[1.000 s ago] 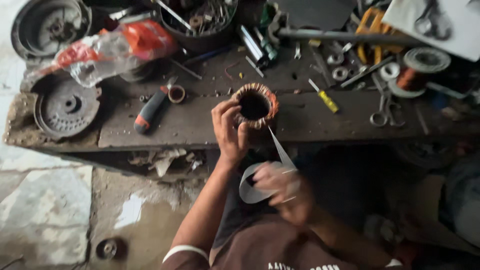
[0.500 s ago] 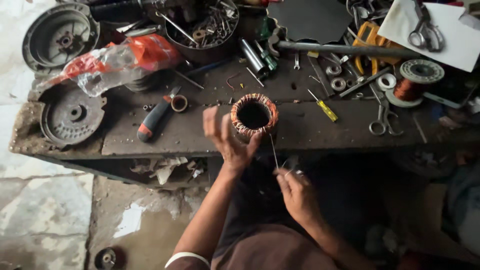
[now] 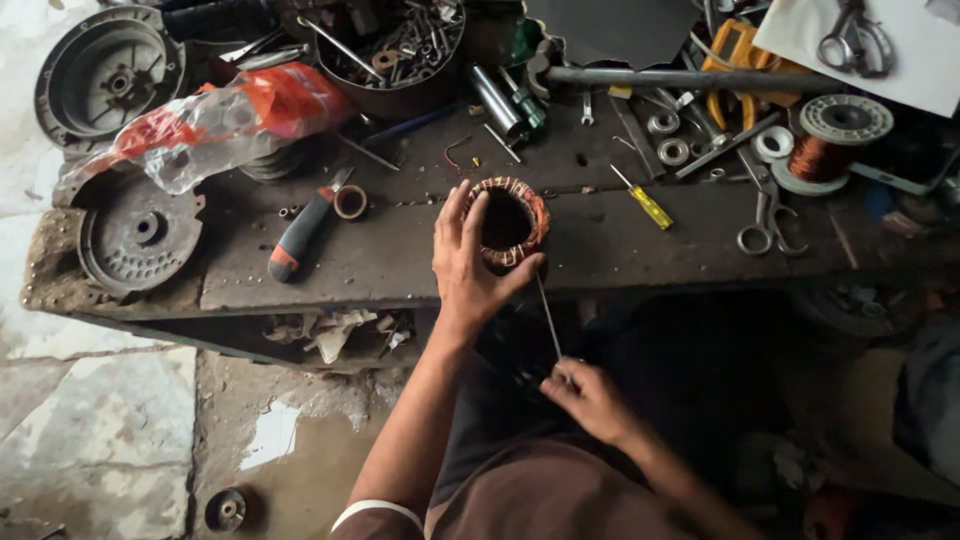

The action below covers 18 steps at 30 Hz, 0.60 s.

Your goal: The person winds white wire around a cylindrical copper-wound component, repeatedly threading the wire through slots and pulling it taut. The person rotates the component and adjusts the wire path by hand throughout the process.

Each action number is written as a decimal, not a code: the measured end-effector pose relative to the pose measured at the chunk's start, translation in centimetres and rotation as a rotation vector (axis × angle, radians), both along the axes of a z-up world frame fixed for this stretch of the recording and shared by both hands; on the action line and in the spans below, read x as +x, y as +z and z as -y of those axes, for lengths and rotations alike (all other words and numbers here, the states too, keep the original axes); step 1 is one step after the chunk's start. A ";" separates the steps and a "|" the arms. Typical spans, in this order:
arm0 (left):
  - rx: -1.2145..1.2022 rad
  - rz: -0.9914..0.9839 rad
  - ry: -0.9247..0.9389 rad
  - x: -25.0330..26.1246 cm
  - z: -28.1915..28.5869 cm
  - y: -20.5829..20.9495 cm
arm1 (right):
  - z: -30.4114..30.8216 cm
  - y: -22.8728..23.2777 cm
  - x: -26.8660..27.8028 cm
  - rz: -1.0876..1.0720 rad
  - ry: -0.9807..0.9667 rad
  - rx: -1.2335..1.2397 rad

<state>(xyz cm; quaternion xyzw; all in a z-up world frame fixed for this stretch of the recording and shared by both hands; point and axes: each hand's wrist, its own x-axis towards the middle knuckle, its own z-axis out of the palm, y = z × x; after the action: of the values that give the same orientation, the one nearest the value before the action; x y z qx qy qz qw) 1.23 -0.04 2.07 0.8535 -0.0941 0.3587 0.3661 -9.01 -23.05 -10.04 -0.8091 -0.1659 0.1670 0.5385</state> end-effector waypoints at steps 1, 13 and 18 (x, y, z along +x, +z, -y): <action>0.010 -0.015 0.007 -0.1 0.0 0.1 | -0.1 0.5 -0.1 0.125 0.034 -0.023; -0.001 -0.034 -0.006 0.0 -0.2 -0.4 | 2.2 -0.4 -1.4 0.213 -0.269 0.059; -0.014 -0.027 -0.026 0.1 -0.3 0.3 | 1.1 -2.3 -0.4 0.080 -0.267 -0.021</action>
<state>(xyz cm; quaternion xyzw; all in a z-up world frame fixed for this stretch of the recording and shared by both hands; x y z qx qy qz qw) 1.33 0.23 2.38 0.8544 -0.0979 0.3430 0.3779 -9.45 -24.10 -12.30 -0.8355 -0.0763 0.0630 0.5405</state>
